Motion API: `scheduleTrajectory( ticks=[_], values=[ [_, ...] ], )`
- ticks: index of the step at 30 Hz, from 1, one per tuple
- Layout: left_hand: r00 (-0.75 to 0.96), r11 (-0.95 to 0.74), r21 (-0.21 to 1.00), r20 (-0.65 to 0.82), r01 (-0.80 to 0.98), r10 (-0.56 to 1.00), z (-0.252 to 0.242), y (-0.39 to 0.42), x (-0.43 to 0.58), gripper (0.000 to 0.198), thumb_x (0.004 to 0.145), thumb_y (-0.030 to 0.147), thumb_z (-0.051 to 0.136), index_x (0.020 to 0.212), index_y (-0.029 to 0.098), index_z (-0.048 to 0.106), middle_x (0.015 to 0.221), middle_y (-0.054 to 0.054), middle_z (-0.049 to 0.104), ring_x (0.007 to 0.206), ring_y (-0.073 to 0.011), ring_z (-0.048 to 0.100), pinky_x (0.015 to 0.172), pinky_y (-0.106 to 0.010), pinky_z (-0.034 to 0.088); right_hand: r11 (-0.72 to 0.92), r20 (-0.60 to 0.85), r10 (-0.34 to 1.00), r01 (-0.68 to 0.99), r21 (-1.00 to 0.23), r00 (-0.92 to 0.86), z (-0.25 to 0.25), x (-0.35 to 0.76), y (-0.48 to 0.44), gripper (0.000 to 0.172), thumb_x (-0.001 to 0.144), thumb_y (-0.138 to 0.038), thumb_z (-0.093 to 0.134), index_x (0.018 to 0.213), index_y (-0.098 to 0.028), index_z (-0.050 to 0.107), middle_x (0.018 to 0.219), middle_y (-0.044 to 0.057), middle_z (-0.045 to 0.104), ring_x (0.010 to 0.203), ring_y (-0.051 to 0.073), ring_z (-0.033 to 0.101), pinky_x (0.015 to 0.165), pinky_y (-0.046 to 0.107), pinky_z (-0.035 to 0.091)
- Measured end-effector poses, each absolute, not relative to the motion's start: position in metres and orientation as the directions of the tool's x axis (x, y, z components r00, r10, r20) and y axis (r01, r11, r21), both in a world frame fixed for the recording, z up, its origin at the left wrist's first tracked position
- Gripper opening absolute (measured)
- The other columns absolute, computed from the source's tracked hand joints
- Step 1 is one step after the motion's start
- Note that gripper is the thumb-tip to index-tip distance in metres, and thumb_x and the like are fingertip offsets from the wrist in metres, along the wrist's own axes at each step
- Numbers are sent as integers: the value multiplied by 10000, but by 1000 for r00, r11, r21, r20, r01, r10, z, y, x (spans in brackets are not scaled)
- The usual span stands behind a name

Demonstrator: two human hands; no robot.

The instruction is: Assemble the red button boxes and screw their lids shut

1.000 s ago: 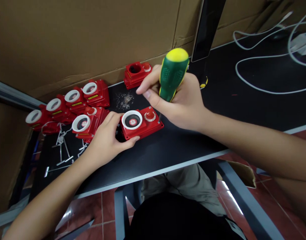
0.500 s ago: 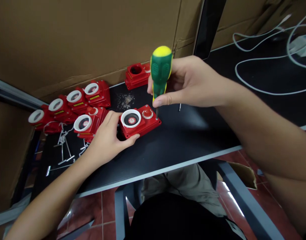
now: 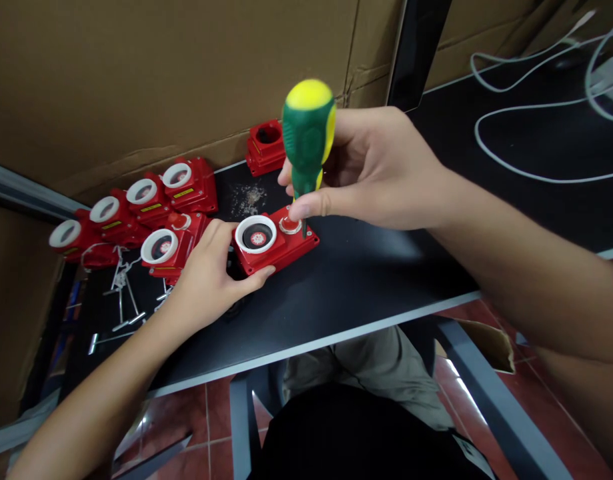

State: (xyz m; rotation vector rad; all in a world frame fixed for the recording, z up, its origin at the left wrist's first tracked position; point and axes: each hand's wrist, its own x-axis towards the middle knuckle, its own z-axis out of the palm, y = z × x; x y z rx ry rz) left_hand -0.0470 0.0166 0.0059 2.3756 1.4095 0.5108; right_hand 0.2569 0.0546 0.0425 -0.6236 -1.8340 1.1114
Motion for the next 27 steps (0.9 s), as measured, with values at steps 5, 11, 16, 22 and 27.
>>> scheduleTrajectory(
  ticks=[5,11,16,22,27],
  values=[
    [440,-447,443,125,777,889,6,16,-46,486,954,593,841,1197,231,625,1144,-59,650,1047,-297,676,950,-433,617,621,576,710,-26,-784,-406,53,264,55,306,870,-291,1045,1054,-199,818,1056,-45,822,917,126,727,818,267,594],
    [392,-432,406,182,805,902,-7,12,-45,628,939,637,854,1325,222,582,1264,-101,662,1174,-358,720,1056,-530,645,540,581,800,605,-585,-151,67,292,85,160,1060,-392,793,1100,-237,783,1193,49,822,1082,228,735,1001,389,554],
    [409,-500,404,292,766,864,-22,10,-49,1156,838,577,965,1686,231,260,1519,-185,551,1321,-403,705,1142,-626,651,82,356,935,964,-251,13,69,323,112,321,1149,-429,640,1361,-214,748,1631,253,685,1483,427,673,1236,561,501],
    [491,-583,198,368,788,790,-23,13,-52,1120,854,391,949,1706,228,240,1614,-216,458,1531,-471,571,1291,-728,552,-36,104,994,998,-59,42,52,343,125,394,1089,-372,797,1384,-112,823,1332,250,842,1294,380,770,983,453,525],
    [405,-507,335,330,794,853,-20,11,-50,1219,811,517,1070,1694,236,279,1691,-264,399,1600,-522,502,1241,-741,589,-129,49,990,990,-53,132,42,339,127,295,1046,-351,859,1117,-65,848,1203,296,853,1137,358,799,843,451,440]
  ],
)
